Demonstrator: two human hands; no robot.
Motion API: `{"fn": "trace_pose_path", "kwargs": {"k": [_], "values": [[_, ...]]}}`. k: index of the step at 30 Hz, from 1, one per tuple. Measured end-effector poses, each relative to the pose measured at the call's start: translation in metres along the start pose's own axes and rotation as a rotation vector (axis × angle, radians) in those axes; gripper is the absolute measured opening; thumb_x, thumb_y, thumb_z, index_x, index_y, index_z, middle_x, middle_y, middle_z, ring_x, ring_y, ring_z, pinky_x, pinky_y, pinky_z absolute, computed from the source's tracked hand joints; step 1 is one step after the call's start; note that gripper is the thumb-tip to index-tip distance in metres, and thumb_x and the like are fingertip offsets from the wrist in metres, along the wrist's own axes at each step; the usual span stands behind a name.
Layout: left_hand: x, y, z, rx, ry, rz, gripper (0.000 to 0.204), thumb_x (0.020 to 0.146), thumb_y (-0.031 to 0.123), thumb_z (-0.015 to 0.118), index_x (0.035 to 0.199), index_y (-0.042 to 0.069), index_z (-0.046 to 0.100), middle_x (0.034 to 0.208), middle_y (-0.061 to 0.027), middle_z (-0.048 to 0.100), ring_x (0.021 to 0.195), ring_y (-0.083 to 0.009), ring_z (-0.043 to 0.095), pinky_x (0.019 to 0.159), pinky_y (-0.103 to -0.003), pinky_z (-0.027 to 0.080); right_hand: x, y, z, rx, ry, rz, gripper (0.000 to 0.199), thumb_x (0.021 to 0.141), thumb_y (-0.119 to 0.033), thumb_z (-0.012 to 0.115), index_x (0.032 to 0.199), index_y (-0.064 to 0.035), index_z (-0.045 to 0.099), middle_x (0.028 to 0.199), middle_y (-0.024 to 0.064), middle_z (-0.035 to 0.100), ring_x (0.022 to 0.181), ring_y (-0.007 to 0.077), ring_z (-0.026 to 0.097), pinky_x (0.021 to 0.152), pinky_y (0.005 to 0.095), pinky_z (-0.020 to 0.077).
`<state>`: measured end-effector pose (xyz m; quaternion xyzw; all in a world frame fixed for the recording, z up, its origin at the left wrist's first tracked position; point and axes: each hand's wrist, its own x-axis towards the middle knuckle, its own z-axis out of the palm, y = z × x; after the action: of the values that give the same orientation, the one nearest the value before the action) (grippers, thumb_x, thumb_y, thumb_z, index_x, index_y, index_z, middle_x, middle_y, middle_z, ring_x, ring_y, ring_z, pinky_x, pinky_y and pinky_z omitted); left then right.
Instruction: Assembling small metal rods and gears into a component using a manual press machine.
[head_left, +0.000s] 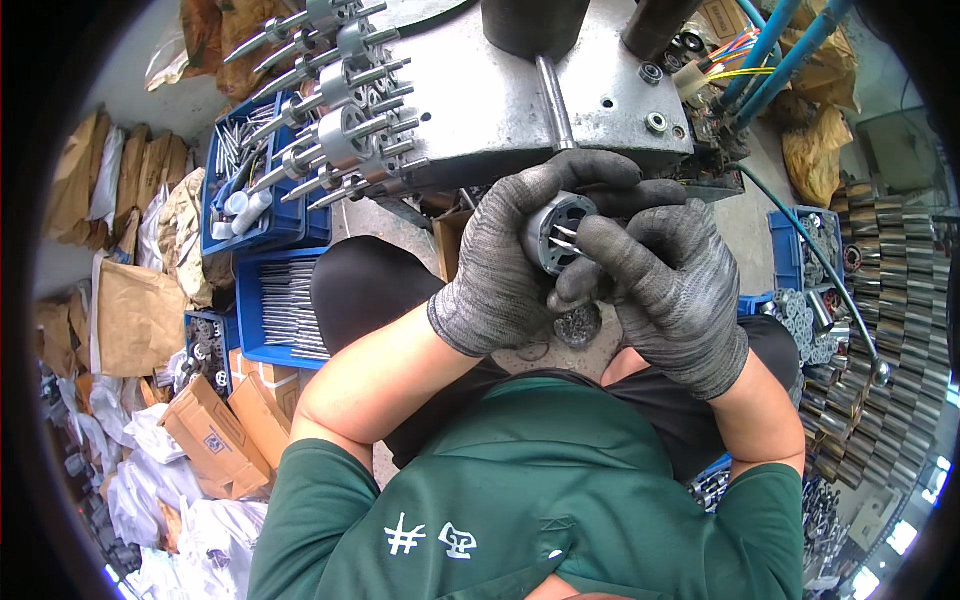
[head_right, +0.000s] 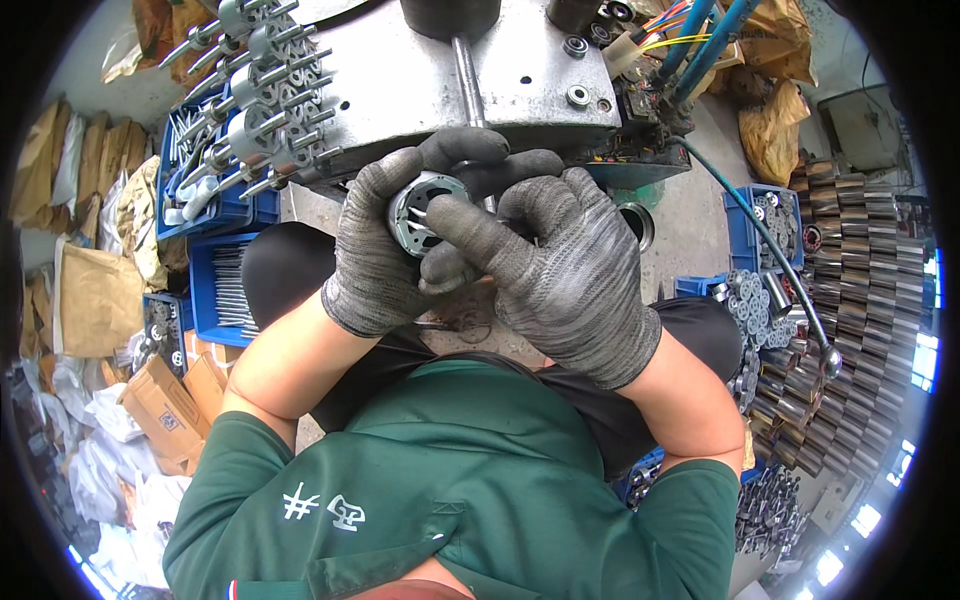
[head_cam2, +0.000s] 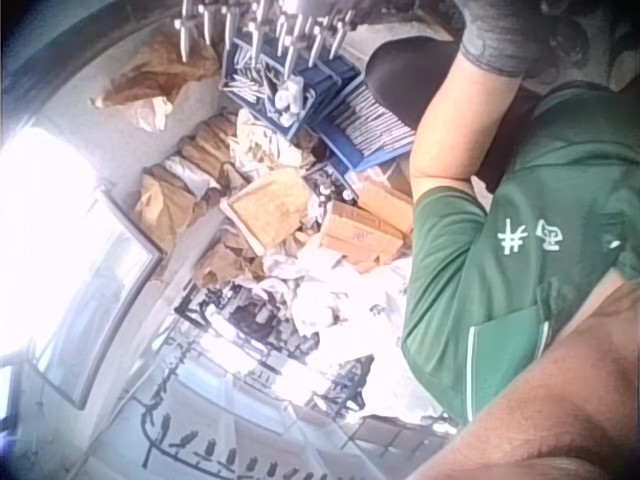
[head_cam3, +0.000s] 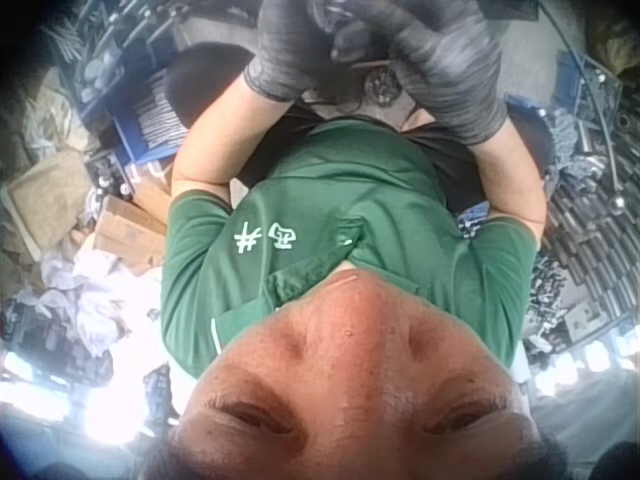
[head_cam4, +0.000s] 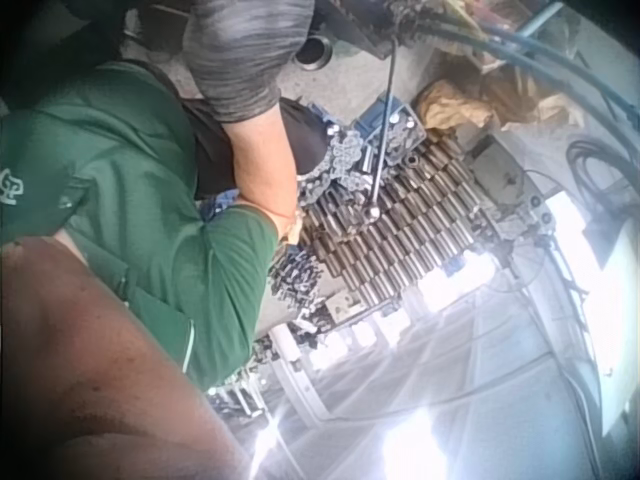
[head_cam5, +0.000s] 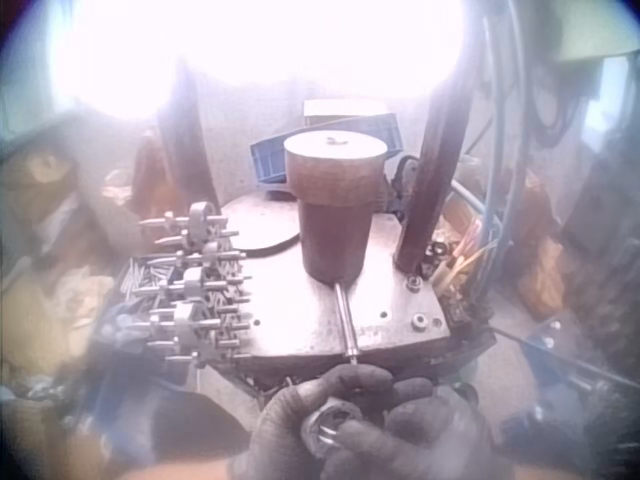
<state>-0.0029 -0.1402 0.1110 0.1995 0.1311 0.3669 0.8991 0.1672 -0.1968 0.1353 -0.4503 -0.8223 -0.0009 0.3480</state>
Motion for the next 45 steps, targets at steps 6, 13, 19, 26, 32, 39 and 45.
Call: {"fn": "trace_pose_path", "kwargs": {"k": [6, 13, 19, 26, 32, 39, 45], "values": [[0.001, -0.003, -0.001, -0.046, -0.013, 0.025, 0.056, 0.103, 0.045, 0.041, 0.132, 0.0, 0.055, 0.131, -0.0269, 0.065, 0.053, -0.0089, 0.057, 0.046, -0.019, 0.045, -0.001, 0.0, 0.0, 0.025, -0.017, 0.031, 0.052, 0.076, -0.009, 0.076, 0.126, -0.0249, 0.074, 0.083, 0.0029, 0.06, 0.081, 0.0268, 0.063, 0.068, 0.0379, 0.0521], [0.002, -0.005, -0.003, 0.014, -0.006, 0.058, 0.057, 0.103, 0.047, 0.043, 0.132, 0.0, 0.056, 0.128, -0.0258, 0.066, 0.054, -0.0086, 0.057, 0.045, -0.019, 0.044, 0.004, -0.002, -0.002, 0.068, -0.003, 0.028, 0.052, 0.077, -0.008, 0.077, 0.126, -0.0237, 0.074, 0.085, 0.0038, 0.061, 0.08, 0.0265, 0.064, 0.067, 0.0374, 0.0519], [0.002, -0.006, -0.004, 0.074, 0.0, 0.093, 0.057, 0.103, 0.048, 0.044, 0.132, 0.0, 0.056, 0.125, -0.0248, 0.068, 0.054, -0.0082, 0.057, 0.044, -0.019, 0.044, 0.001, 0.0, -0.003, 0.043, -0.054, 0.033, 0.053, 0.076, -0.007, 0.075, 0.126, -0.0224, 0.074, 0.084, 0.0034, 0.059, 0.077, 0.0253, 0.062, 0.065, 0.0369, 0.0516], [0.004, -0.009, -0.009, 0.127, -0.035, 0.123, 0.059, 0.103, 0.05, 0.045, 0.132, -0.001, 0.056, 0.123, -0.024, 0.069, 0.056, -0.0084, 0.057, 0.046, -0.019, 0.045, -0.008, -0.001, 0.002, 0.101, -0.044, 0.112, 0.052, 0.075, -0.008, 0.075, 0.125, -0.0229, 0.073, 0.083, 0.0038, 0.059, 0.076, 0.0255, 0.061, 0.064, 0.0374, 0.0518], [0.002, -0.01, 0.0, 0.154, 0.01, 0.144, 0.06, 0.103, 0.05, 0.045, 0.132, -0.001, 0.056, 0.123, -0.0238, 0.069, 0.06, -0.0092, 0.06, 0.049, -0.019, 0.046, -0.001, 0.002, -0.005, -0.027, -0.088, -0.013, 0.055, 0.076, -0.01, 0.075, 0.129, -0.0208, 0.07, 0.086, 0.0067, 0.062, 0.075, 0.026, 0.063, 0.063, 0.0377, 0.0519], [0.002, -0.01, -0.013, 0.214, -0.036, 0.023, 0.072, 0.1, 0.062, 0.044, 0.142, 0.004, 0.049, 0.143, -0.0296, 0.055, 0.126, -0.0371, 0.061, 0.106, -0.049, 0.052, -0.004, 0.003, -0.012, 0.185, -0.172, 0.098, 0.061, 0.074, 0.0, 0.066, 0.134, -0.0141, 0.066, 0.085, 0.0095, 0.063, 0.075, 0.0305, 0.064, 0.068, 0.042, 0.0547], [0.005, -0.014, -0.01, 0.089, -0.017, 0.045, 0.056, 0.103, 0.047, 0.046, 0.133, 0.001, 0.056, 0.125, -0.0247, 0.067, 0.097, -0.0234, 0.071, 0.072, -0.029, 0.059, -0.001, 0.004, -0.023, 0.428, -0.27, 0.196, 0.056, 0.077, 0.0, 0.073, 0.131, -0.0135, 0.068, 0.092, 0.0094, 0.066, 0.079, 0.0304, 0.067, 0.07, 0.0404, 0.0555]]}}
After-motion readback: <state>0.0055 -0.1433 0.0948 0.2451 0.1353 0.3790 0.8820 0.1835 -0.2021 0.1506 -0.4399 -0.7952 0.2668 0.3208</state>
